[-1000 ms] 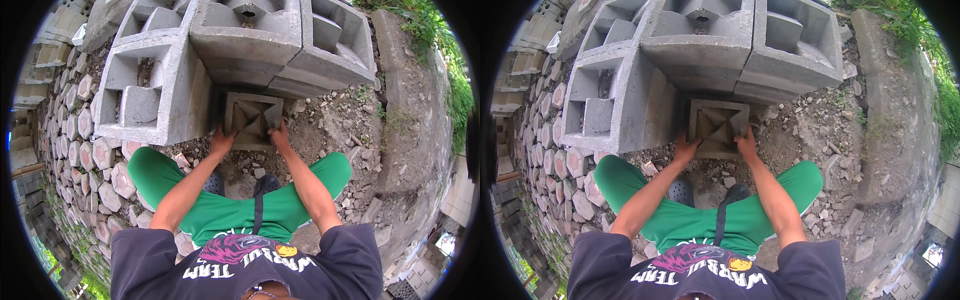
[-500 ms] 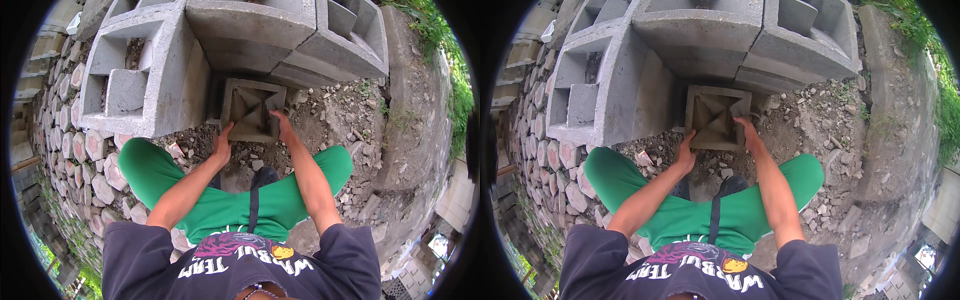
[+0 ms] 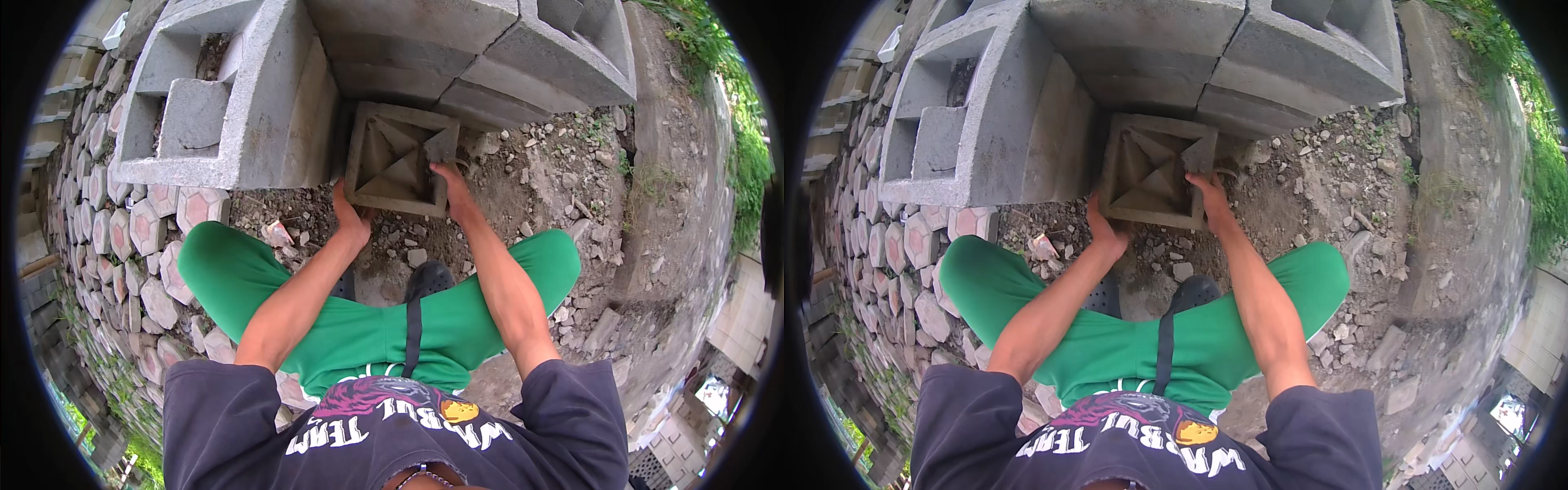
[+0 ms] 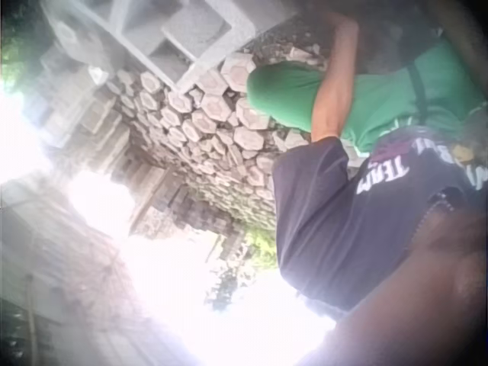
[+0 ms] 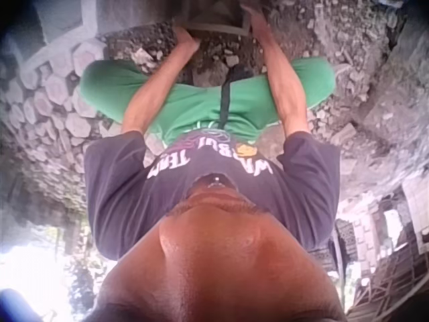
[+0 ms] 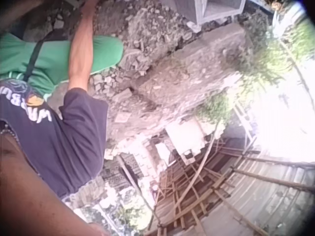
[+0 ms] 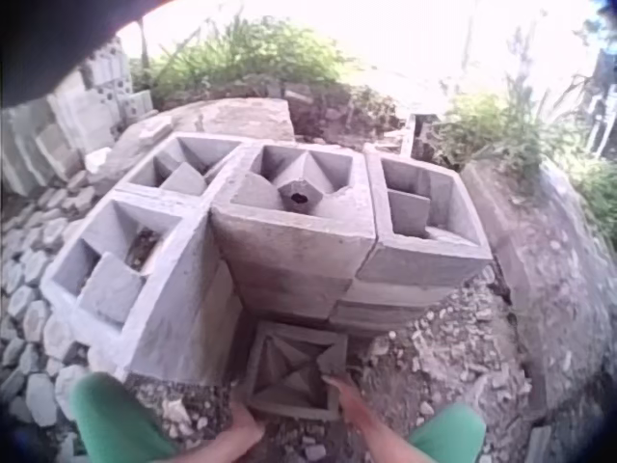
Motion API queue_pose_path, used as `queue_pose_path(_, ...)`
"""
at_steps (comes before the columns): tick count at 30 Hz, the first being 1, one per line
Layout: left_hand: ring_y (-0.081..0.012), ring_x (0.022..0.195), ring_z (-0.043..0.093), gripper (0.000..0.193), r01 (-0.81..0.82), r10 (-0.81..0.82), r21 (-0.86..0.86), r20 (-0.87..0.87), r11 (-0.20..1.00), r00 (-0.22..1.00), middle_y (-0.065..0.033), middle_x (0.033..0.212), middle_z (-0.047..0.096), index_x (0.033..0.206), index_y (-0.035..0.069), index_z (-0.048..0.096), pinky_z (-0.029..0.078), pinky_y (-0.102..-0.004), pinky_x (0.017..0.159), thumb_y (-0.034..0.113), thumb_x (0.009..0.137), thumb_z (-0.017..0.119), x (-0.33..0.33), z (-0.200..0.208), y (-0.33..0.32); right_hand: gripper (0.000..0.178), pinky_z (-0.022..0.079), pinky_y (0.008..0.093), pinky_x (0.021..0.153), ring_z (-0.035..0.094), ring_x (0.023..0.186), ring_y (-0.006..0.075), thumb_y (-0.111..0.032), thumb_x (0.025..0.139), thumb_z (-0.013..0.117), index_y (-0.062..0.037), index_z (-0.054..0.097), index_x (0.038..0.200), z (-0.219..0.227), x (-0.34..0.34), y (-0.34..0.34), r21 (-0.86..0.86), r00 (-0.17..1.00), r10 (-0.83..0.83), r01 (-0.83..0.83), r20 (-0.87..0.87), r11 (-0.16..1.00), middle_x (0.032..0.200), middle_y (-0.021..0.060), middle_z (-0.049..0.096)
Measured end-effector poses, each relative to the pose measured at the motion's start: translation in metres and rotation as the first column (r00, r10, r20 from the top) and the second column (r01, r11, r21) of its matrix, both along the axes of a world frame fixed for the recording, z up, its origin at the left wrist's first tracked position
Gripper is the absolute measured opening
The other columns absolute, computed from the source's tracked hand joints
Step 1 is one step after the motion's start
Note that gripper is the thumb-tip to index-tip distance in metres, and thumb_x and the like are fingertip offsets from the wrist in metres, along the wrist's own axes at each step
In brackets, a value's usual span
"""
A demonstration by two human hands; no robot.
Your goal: The person stacks decorative concrete cinder blocks one at a time to build a small wall structure on the ground.
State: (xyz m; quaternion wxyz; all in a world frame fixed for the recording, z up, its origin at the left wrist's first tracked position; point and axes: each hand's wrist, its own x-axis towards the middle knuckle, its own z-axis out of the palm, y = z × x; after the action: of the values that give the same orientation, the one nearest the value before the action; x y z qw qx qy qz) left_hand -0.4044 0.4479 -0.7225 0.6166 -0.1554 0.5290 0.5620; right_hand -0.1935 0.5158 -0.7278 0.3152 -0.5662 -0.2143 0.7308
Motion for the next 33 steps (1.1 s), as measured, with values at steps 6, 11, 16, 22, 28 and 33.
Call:
queue_pose_path(6, -0.0206, 0.114, 0.048, 0.048, -0.023, 0.021, 0.065, 0.031, 0.998, 0.999, -0.0023, 0.123, 0.053, 0.121, 0.019, 0.055, 0.040, -0.0394, 0.097, 0.052, 0.086, 0.056, 0.000, 0.000, -0.003, 0.058, 0.041, 0.0368, 0.094, 0.052, 0.113, 0.0223, -0.025, 0.077, 0.067, -0.0067, 0.050, 0.129, -0.003, 0.000, -0.001, 0.049, 0.998, -0.063, 0.063, -0.008, 0.997, 0.121, 0.0089, 0.056)
queue_pose_path(11, -0.0257, 0.124, 0.044, 0.045, -0.089, 0.086, 0.103, 0.038, 0.991, 0.996, -0.0074, 0.132, 0.049, 0.129, 0.013, 0.051, 0.036, -0.0472, 0.106, 0.040, 0.094, 0.050, -0.013, -0.007, -0.006, 0.053, 0.042, 0.0362, 0.091, 0.053, 0.105, 0.0201, -0.019, 0.075, 0.064, -0.0060, 0.053, 0.125, 0.015, -0.017, -0.001, 0.044, 0.995, -0.090, 0.087, 0.052, 0.995, 0.112, 0.0064, 0.058)
queue_pose_path(16, -0.0260, 0.126, 0.043, 0.046, -0.131, 0.121, 0.139, 0.074, 0.982, 0.990, -0.0081, 0.134, 0.049, 0.131, 0.013, 0.050, 0.034, -0.0483, 0.107, 0.041, 0.094, 0.048, -0.009, -0.003, 0.000, 0.054, 0.041, 0.0352, 0.092, 0.052, 0.107, 0.0207, -0.019, 0.074, 0.065, -0.0060, 0.054, 0.125, 0.000, -0.017, 0.010, 0.111, 0.991, -0.084, 0.072, 0.100, 0.991, 0.114, 0.0070, 0.058)
queue_pose_path(22, -0.0273, 0.134, 0.038, 0.057, -0.184, 0.158, 0.183, 0.151, 0.966, 0.976, -0.0101, 0.142, 0.044, 0.137, 0.008, 0.044, 0.027, -0.0452, 0.113, 0.046, 0.095, 0.036, -0.018, -0.008, -0.001, 0.058, 0.037, 0.0343, 0.097, 0.050, 0.112, 0.0218, -0.020, 0.074, 0.065, -0.0058, 0.052, 0.129, -0.001, -0.038, 0.013, 0.122, 0.989, -0.106, 0.094, 0.101, 0.988, 0.121, 0.0085, 0.057)
queue_pose_path(28, -0.0278, 0.133, 0.041, 0.059, -0.259, 0.252, 0.063, 0.102, 0.964, 0.962, -0.0119, 0.143, 0.043, 0.139, 0.006, 0.041, 0.028, -0.0478, 0.113, 0.047, 0.097, 0.032, -0.014, -0.008, -0.009, 0.073, 0.032, 0.0348, 0.106, 0.046, 0.124, 0.0248, -0.044, 0.081, 0.063, -0.0051, 0.042, 0.140, -0.009, -0.039, 0.013, 0.144, 0.992, -0.090, 0.076, 0.092, 0.987, 0.136, 0.0108, 0.050)
queue_pose_path(33, -0.0283, 0.132, 0.042, 0.057, -0.274, 0.271, -0.087, -0.042, 0.958, 0.962, -0.0122, 0.141, 0.045, 0.138, 0.006, 0.042, 0.031, -0.0494, 0.111, 0.046, 0.099, 0.030, -0.016, -0.023, -0.003, 0.100, 0.028, 0.0377, 0.113, 0.040, 0.133, 0.0268, -0.080, 0.082, 0.044, -0.0068, 0.029, 0.150, -0.019, -0.032, 0.013, 0.002, 0.983, -0.151, 0.152, -0.106, 0.988, 0.149, 0.0108, 0.038)
